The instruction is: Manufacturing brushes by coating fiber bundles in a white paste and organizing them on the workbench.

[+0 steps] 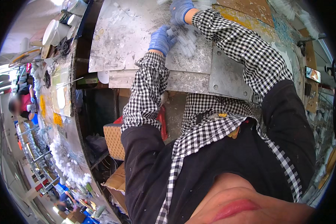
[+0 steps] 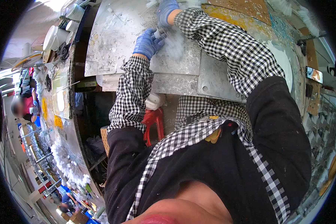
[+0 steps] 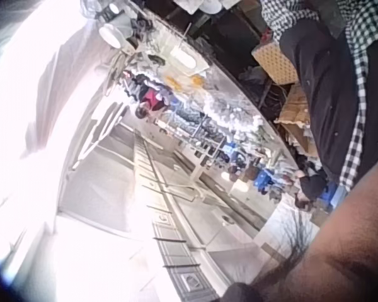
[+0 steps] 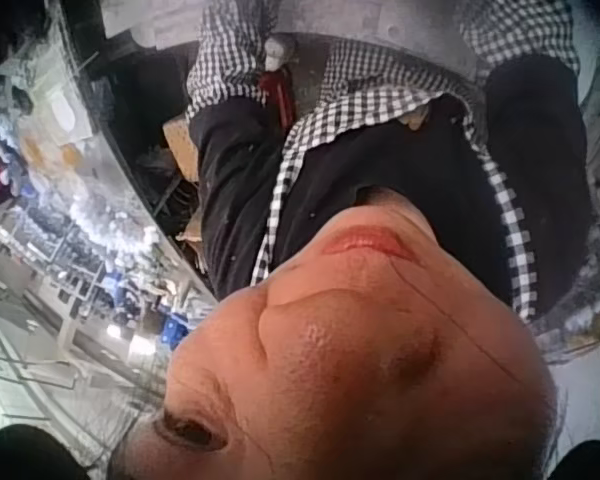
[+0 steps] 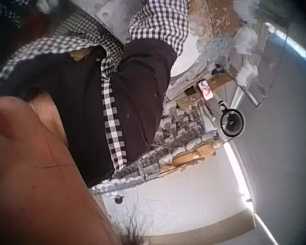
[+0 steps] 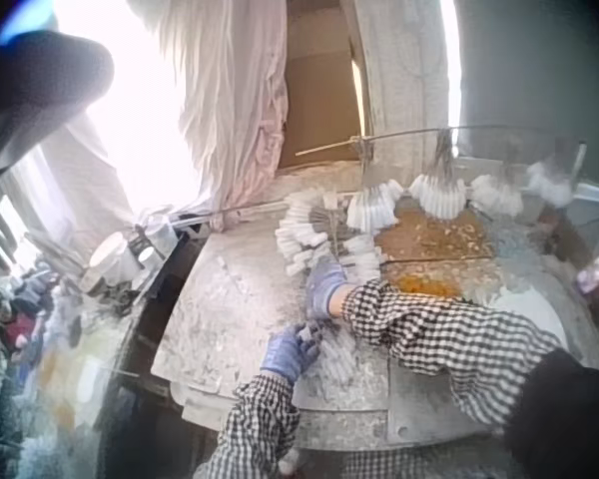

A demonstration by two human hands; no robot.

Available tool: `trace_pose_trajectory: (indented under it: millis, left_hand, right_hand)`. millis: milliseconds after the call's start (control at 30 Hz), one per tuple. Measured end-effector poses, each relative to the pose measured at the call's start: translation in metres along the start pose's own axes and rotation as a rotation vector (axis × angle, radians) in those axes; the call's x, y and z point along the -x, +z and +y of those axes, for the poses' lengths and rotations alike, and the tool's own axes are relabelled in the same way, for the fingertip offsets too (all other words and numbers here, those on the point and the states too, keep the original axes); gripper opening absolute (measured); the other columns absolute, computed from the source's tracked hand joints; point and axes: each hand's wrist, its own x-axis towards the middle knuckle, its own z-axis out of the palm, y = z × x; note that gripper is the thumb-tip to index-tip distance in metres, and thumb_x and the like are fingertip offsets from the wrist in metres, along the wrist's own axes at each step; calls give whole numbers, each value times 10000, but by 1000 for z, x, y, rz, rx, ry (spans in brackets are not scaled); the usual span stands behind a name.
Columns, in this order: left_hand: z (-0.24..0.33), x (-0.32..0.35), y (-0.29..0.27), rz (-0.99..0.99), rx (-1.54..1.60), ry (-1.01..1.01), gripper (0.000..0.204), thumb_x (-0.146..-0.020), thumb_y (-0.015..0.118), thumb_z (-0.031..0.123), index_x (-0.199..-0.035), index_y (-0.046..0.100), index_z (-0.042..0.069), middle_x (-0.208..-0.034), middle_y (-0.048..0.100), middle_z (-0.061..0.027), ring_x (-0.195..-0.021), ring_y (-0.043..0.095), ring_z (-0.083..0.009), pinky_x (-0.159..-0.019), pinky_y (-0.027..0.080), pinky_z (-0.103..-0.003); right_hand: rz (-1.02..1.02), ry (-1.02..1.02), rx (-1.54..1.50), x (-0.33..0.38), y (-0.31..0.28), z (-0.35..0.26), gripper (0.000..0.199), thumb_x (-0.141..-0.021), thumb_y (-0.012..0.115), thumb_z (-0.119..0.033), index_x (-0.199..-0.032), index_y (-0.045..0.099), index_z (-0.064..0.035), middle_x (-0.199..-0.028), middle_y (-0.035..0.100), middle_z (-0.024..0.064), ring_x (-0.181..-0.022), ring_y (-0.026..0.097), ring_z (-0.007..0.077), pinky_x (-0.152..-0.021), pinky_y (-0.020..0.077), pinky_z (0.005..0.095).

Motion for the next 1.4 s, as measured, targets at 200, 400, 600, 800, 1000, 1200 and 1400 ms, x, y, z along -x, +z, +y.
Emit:
trace_pose_trajectory:
  millis: [200, 400, 600, 800, 1000, 1200, 1400]
  left_hand:
    - [-19, -14, 9, 16, 220, 78, 447, -1052, 472, 342, -1364, 519, 26, -1336, 631, -142, -1245, 576, -346, -1030, 483, -550]
    - [-19, -23, 5, -167, 403, -5, 529, -1067, 381, 421, -1418, 510, 46, -1380, 629, -147, -1258, 578, -299, -1094, 464, -467]
    - [-8, -12, 4, -198, 336, 40, 595, -1042, 429, 521, -1444, 510, 89, -1393, 623, -132, -1247, 596, -272, -1113, 457, -464]
    - [2, 0, 3, -89, 187, 131, 592, -1031, 448, 551, -1416, 536, 110, -1399, 617, -127, -1239, 600, -283, -1107, 463, -475]
    - [0, -4, -12, -165, 417, 107, 443, -959, 670, 326, -1280, 628, 24, -1295, 664, -179, -1193, 626, -317, -1056, 501, -496]
    - [-8, -11, -31, -138, 437, 217, 406, -932, 704, 287, -1239, 649, 27, -1228, 685, -158, -1119, 648, -333, -1015, 524, -518]
    - [-7, 1, -67, 24, 463, 395, 318, -935, 643, 254, -1163, 626, 32, -1148, 667, -110, -1070, 634, -286, -1001, 514, -454]
  right_hand:
    - [-134, -107, -214, 9, -9, 1, 392, -906, 592, -342, -1137, 789, -94, -1109, 774, 132, -1028, 739, 281, -862, 556, 439]
    - [-163, -23, -458, 5, -8, -21, 622, -766, 720, -506, -1263, 708, -133, -1240, 740, 123, -1114, 718, 299, -954, 542, 459]
    - [-198, -112, -537, 28, -21, -15, 586, -802, 662, -483, -1302, 704, -182, -1229, 738, 123, -1133, 702, 307, -974, 526, 437]
    - [-152, -282, -946, 57, -20, 11, 653, -854, 638, -519, -1397, 630, -157, -1314, 704, 117, -1260, 634, 314, -1089, 466, 458]
    - [378, -345, -1039, 32, -13, 53, 260, -909, 618, -246, -1032, 755, -64, -1012, 755, 170, -956, 723, 324, -862, 563, 418]
    - [207, -499, -1141, 7, 23, 29, 288, -921, 605, -259, -1104, 754, -94, -1025, 756, 162, -968, 718, 329, -881, 554, 436]
    - [113, -409, -786, -6, 79, 6, 364, -917, 604, -399, -1043, 763, -97, -975, 744, 168, -898, 699, 378, -845, 542, 484]
